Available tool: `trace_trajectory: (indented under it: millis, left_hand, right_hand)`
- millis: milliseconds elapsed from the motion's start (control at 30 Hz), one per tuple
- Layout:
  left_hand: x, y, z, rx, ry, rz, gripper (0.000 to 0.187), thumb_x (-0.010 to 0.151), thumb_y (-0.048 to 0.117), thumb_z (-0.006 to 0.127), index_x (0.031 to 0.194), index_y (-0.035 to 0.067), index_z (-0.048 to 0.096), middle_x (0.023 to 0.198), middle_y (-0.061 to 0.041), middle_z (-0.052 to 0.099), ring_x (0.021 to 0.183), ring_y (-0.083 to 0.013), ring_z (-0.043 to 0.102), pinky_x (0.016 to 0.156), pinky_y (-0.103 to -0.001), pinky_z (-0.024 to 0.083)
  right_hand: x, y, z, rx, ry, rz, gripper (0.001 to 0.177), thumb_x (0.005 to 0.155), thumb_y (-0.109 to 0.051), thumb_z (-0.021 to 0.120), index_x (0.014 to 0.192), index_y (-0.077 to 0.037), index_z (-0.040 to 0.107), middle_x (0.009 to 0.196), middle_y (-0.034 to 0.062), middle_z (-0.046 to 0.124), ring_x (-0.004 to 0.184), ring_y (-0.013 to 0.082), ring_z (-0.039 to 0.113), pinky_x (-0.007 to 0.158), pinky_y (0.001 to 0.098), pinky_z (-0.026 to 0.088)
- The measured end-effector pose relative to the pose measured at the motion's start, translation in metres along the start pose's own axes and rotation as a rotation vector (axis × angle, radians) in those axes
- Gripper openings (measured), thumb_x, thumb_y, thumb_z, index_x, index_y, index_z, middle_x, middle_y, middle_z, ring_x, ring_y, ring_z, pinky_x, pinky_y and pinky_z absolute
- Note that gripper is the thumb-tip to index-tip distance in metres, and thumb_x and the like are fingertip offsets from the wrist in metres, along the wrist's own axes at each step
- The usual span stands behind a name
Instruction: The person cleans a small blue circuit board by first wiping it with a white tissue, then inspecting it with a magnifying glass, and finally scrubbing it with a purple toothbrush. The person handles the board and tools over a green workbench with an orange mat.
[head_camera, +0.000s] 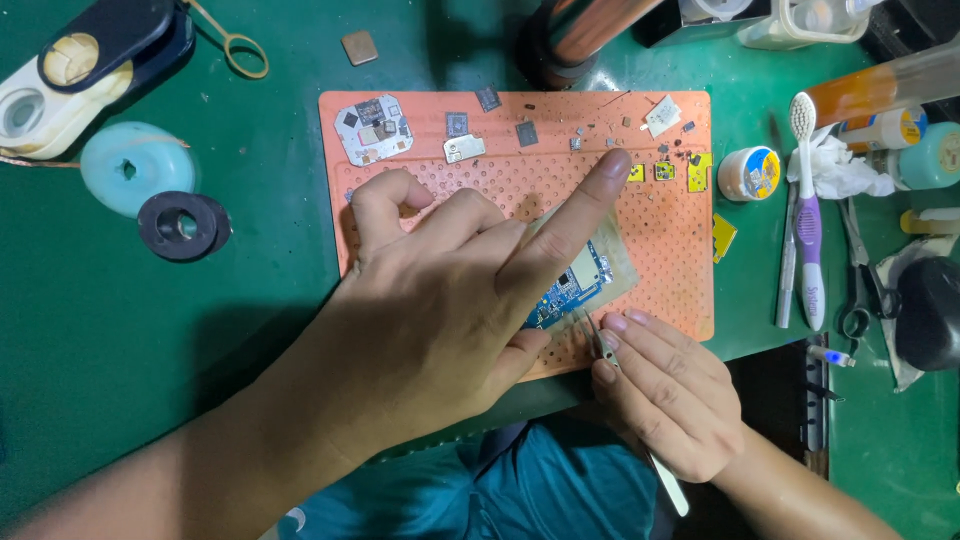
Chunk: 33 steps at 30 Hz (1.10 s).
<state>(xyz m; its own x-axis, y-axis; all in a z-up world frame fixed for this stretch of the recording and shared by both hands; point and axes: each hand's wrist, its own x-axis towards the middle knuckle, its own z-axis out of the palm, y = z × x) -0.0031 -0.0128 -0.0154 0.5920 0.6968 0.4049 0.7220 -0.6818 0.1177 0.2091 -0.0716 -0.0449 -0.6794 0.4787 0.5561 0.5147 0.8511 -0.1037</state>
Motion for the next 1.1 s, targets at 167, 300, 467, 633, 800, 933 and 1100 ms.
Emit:
trace_trajectory:
  millis: [167,300,467,633,800,933,1100]
  left_hand:
    - [0.000,0.000,0.000,-0.051,0.011,-0.003,0.067,0.094,0.061,0.052,0.133,0.012,0.030,0.074,0.006,0.049,0.068,-0.0148,0.047,0.071,-0.036,0.035]
    - [0.000,0.000,0.001,-0.031,-0.014,0.014,0.080,0.086,0.071,0.053,0.134,0.012,0.029,0.076,0.007,0.049,0.071,-0.0135,0.048,0.071,-0.036,0.035]
    - [0.000,0.000,0.000,-0.089,0.012,-0.013,0.070,0.090,0.062,0.057,0.133,0.013,0.032,0.077,0.009,0.052,0.070,-0.0135,0.048,0.073,-0.036,0.034]
    - [0.001,-0.001,-0.001,-0.071,-0.018,0.001,0.079,0.082,0.061,0.065,0.134,0.012,0.030,0.074,0.008,0.049,0.071,-0.0138,0.048,0.072,-0.036,0.034]
    - [0.000,0.000,0.000,-0.057,0.000,-0.004,0.080,0.085,0.068,0.059,0.133,0.012,0.029,0.089,0.009,0.057,0.072,-0.0134,0.049,0.073,-0.036,0.035]
    - [0.001,-0.002,-0.003,-0.064,0.019,0.029,0.063,0.096,0.059,0.050,0.134,0.012,0.030,0.078,0.007,0.048,0.069,-0.0133,0.047,0.071,-0.036,0.035]
    - [0.002,-0.002,-0.006,-0.146,0.023,0.068,0.062,0.093,0.058,0.053,0.132,0.016,0.031,0.083,0.010,0.052,0.073,-0.0144,0.049,0.070,-0.038,0.035]
  right_hand:
    - [0.001,0.000,-0.001,-0.001,-0.004,-0.016,0.009,0.073,0.006,0.060,0.079,0.008,0.054,0.080,0.0255,0.059,0.077,0.0352,0.063,0.070,0.0454,0.055]
    - [0.002,0.001,-0.003,0.012,-0.027,-0.025,0.009,0.074,0.002,0.060,0.080,0.006,0.054,0.080,0.0243,0.059,0.078,0.0347,0.063,0.070,0.0450,0.054]
    - [0.001,0.001,-0.001,-0.016,0.005,-0.029,0.010,0.073,0.007,0.060,0.080,0.009,0.053,0.079,0.0254,0.059,0.075,0.0345,0.064,0.068,0.0446,0.056]
    - [0.001,0.001,-0.002,0.001,-0.025,-0.030,0.009,0.074,0.004,0.059,0.080,0.008,0.054,0.081,0.0261,0.059,0.077,0.0354,0.063,0.070,0.0452,0.055]
    - [0.001,0.001,-0.001,-0.021,0.003,-0.036,0.009,0.073,0.006,0.059,0.080,0.009,0.053,0.079,0.0259,0.059,0.076,0.0351,0.063,0.069,0.0448,0.055]
    - [-0.007,0.001,-0.008,0.074,-0.045,0.012,0.016,0.075,0.001,0.059,0.086,0.009,0.050,0.087,0.0269,0.056,0.084,0.0394,0.061,0.075,0.0499,0.053]
    - [-0.023,-0.002,-0.017,0.172,-0.101,0.134,0.024,0.082,-0.008,0.050,0.101,0.006,0.042,0.102,0.0236,0.052,0.097,0.0408,0.057,0.086,0.0533,0.051]
